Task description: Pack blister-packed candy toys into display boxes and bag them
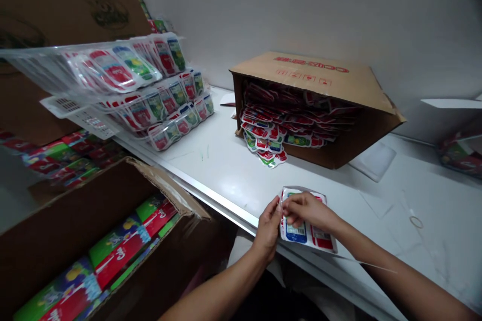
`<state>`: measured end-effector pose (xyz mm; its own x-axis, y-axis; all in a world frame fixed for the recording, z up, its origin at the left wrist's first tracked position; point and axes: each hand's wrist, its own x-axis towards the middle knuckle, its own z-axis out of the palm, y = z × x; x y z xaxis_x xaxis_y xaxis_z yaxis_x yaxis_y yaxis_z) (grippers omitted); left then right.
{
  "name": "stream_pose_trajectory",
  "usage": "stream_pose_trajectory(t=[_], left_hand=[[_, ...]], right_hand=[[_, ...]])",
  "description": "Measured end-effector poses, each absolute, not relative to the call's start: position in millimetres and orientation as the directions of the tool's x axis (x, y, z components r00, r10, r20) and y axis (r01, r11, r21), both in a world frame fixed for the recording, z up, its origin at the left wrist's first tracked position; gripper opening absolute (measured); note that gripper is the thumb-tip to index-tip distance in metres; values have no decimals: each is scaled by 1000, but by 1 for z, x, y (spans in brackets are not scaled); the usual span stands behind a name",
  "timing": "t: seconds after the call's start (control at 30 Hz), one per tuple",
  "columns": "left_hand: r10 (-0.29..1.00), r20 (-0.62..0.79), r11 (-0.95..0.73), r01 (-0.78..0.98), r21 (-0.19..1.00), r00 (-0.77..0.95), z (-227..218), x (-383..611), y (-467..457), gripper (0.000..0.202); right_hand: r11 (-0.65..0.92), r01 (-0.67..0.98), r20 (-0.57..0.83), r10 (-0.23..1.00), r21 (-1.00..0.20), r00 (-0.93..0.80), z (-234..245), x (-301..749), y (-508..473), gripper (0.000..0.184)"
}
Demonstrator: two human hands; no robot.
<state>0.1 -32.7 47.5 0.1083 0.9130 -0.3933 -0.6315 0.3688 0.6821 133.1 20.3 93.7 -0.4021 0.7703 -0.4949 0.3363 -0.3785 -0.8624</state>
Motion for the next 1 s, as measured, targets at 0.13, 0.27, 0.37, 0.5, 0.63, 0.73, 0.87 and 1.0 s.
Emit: stream_pose_trajectory(t=[0.13,0.27,0.37,0.5,0.63,0.73,0.87,1.0], left_hand=[[924,-355,357,-647,674,140,45,-2,-40,71],[928,-313,363,-691,626,204,43,-1,-44,85],[951,-238,308,-685,660,199,38,1,-46,87],[974,-196,224,-585,779,112,34,2,-47,78],[975,-209,214,-535,817,72,36,2,-46,78],[967,-241,245,-547,800,82,38,3,-44,77],[940,-340,302,-539,787,31,40,7,-41,63],[953,-301,265,-414,871,-25,39,9,-39,59]], right_hand=[[-389,413,-549,732,-823,-403,105,134,27,30],[-426,457,-602,709,-781,-368,106,129,33,25],[-456,398,-595,710,-796,-377,98,125,32,29],[-490,318,-582,721,-812,-376,91,121,30,27],[-501,301,-584,723,-811,-370,89,121,31,27],[-495,322,-588,727,-807,-356,90,122,32,27],[-467,377,-589,733,-800,-341,90,125,33,27],[-375,480,-552,775,-793,-308,91,120,32,19]])
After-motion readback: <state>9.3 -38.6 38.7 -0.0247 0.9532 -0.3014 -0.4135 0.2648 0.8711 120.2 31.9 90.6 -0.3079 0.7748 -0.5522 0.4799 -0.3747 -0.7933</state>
